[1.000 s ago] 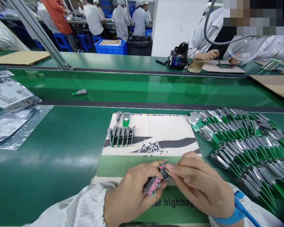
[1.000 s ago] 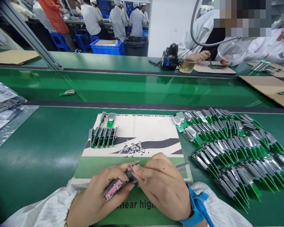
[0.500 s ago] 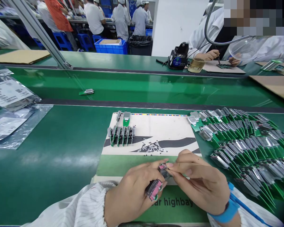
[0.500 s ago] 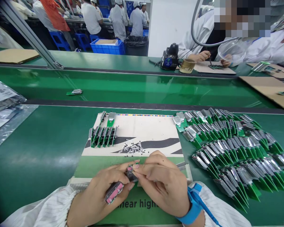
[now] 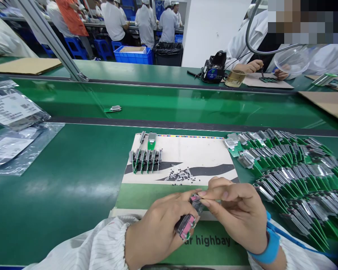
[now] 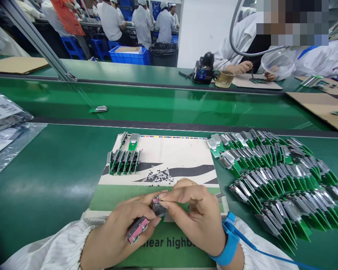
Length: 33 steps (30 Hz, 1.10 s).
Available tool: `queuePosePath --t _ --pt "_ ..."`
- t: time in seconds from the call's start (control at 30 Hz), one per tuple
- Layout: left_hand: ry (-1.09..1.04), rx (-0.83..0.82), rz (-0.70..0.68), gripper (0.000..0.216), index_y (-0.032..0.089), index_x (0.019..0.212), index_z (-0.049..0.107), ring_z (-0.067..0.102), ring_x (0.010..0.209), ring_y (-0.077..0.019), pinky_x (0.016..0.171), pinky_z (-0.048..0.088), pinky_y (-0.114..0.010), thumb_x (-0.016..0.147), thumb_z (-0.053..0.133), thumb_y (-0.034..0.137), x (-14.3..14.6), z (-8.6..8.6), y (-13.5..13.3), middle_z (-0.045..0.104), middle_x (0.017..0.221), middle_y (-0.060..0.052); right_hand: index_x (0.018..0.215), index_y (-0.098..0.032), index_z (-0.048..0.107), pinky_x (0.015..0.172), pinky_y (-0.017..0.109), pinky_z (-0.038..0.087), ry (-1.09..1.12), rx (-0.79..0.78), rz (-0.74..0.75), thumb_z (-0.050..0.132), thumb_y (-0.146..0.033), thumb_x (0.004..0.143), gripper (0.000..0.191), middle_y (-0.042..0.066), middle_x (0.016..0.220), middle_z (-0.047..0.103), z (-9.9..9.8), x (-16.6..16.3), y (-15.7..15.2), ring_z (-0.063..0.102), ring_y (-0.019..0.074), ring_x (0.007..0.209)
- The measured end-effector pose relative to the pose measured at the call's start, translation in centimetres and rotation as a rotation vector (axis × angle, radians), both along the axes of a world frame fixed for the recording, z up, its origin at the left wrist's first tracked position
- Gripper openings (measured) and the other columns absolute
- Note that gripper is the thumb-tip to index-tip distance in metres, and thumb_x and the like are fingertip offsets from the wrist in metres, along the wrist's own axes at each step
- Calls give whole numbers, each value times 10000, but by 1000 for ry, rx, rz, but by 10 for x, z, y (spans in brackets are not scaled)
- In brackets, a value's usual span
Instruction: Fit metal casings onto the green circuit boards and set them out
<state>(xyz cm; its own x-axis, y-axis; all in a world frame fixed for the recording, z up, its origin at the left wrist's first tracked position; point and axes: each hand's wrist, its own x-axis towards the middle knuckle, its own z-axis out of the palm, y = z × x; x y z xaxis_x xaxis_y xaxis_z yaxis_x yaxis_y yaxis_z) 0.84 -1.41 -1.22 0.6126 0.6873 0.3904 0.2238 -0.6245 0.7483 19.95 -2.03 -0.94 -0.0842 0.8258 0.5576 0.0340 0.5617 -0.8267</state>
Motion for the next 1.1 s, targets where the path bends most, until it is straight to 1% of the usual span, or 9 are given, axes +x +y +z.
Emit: queuePosePath --t 0.1,0.23,0.37,0.5,0.63,0.7,0.77,0.9,1.1 --pt "-7 5 -9 334 252 1045 450 589 1193 -211 916 525 -311 824 560 27 0 0 0 653 1216 -96 1021 -255 504 552 334 484 -60 58 -16 551 -37 908 250 49 857 682 2 0 1 550 179 665" --pt "2 82 9 337 232 1052 455 605 1172 -218 907 528 -311 816 540 7 0 0 1 698 1102 -96 1057 -258 523 517 334 449 -167 135 -34 538 -31 907 272 37 779 633 7 0 3 529 176 613" --pt "18 136 14 340 217 1042 463 611 1166 -226 914 529 -319 799 519 -15 0 1 2 714 1060 -100 1080 -269 503 582 354 530 -147 76 2 562 -66 915 269 49 879 668 8 2 2 612 203 749" --pt "34 162 61 284 231 1039 469 667 1063 -215 864 551 -320 835 525 41 0 1 2 726 992 -71 1132 -267 485 687 383 585 -42 -9 76 572 -102 925 278 56 986 660 5 4 0 630 216 899" --pt "41 199 37 258 227 1042 471 669 1061 -235 832 562 -334 855 487 49 0 2 2 721 878 -57 1130 -256 495 657 348 585 -36 -18 66 545 -57 920 293 50 935 645 3 2 0 615 195 856" --pt "40 201 17 245 230 1046 463 663 1069 -235 829 563 -337 872 471 57 1 3 3 718 911 -66 1117 -257 498 644 347 583 -45 -3 52 548 -60 917 286 45 902 643 2 1 2 614 191 821" --pt "33 207 5 222 229 1034 459 678 1017 -225 800 566 -327 885 466 65 1 3 3 712 923 -70 1111 -256 496 641 350 584 -49 5 50 546 -56 913 286 43 887 638 2 0 2 617 189 806" --pt "23 251 9 182 209 983 473 688 874 -209 746 560 -307 886 455 56 3 1 4 673 800 -49 1106 -257 492 658 349 580 -57 -10 58 550 -25 890 322 33 891 612 0 -1 1 618 184 813" --pt "48 346 12 192 191 964 487 683 835 -188 715 556 -279 866 448 31 3 3 3 687 883 -87 1080 -252 512 638 346 567 -75 -11 54 549 -58 910 261 34 873 607 3 0 0 610 184 787"
